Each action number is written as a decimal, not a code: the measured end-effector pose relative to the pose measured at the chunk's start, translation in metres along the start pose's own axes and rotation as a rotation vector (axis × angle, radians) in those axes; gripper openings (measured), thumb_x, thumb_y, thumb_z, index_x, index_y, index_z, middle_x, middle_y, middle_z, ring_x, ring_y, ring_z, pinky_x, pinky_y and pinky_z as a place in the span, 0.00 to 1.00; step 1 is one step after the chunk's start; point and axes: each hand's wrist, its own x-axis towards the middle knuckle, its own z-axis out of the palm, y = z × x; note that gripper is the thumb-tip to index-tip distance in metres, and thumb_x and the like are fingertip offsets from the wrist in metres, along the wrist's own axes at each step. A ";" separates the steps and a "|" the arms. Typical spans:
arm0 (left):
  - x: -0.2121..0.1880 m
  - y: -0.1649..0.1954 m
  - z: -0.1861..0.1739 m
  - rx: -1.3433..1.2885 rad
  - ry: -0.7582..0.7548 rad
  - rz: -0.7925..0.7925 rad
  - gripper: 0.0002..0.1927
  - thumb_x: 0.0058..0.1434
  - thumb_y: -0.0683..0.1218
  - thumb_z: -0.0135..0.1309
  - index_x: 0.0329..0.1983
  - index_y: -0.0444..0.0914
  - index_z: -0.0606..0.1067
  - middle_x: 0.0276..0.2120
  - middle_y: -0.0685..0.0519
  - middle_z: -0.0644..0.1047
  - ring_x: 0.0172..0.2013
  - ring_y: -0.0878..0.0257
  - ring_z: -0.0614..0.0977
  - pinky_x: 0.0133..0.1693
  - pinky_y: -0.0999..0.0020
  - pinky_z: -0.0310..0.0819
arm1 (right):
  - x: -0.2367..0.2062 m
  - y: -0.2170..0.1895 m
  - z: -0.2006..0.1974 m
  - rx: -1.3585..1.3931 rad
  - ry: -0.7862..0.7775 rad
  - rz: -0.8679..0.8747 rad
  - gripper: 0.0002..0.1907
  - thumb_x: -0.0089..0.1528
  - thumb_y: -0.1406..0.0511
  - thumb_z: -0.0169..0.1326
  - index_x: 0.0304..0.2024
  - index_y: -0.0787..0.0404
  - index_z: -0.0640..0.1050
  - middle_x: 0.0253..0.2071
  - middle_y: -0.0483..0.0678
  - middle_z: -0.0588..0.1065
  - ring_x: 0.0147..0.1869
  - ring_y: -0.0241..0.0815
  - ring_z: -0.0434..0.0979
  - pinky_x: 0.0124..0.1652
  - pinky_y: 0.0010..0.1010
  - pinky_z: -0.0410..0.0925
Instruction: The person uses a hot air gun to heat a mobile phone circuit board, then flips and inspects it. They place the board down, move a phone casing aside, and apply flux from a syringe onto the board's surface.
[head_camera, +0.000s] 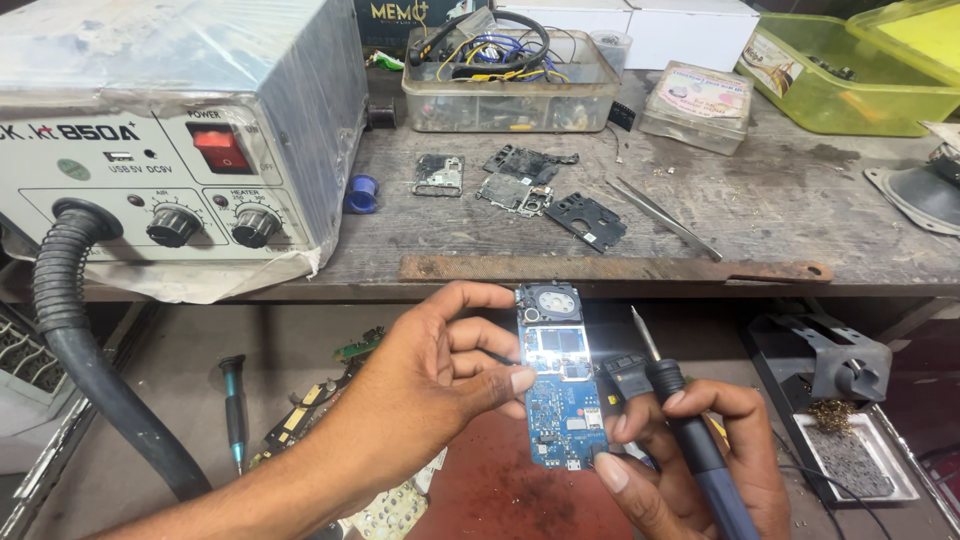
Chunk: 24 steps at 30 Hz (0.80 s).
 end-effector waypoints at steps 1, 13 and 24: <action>0.000 0.000 0.000 0.001 -0.001 0.003 0.27 0.58 0.34 0.57 0.61 0.32 0.66 0.37 0.49 0.79 0.36 0.66 0.83 0.41 0.70 0.82 | 0.000 0.000 0.000 0.003 0.002 0.003 0.29 0.58 0.82 0.58 0.56 0.61 0.63 0.44 0.59 0.72 0.57 0.47 0.79 0.57 0.46 0.76; -0.003 0.010 0.004 0.007 0.086 -0.121 0.31 0.56 0.33 0.56 0.64 0.35 0.66 0.36 0.50 0.79 0.35 0.67 0.83 0.40 0.70 0.83 | -0.003 0.016 -0.024 0.176 0.088 0.231 0.23 0.63 0.74 0.55 0.59 0.63 0.64 0.44 0.66 0.76 0.54 0.57 0.80 0.51 0.55 0.75; -0.008 0.003 0.001 -0.007 0.059 -0.135 0.31 0.56 0.33 0.57 0.64 0.35 0.66 0.35 0.50 0.78 0.34 0.68 0.82 0.40 0.70 0.83 | -0.025 0.024 -0.080 0.816 0.226 0.344 0.25 0.75 0.56 0.42 0.62 0.73 0.64 0.34 0.53 0.68 0.38 0.47 0.67 0.42 0.43 0.64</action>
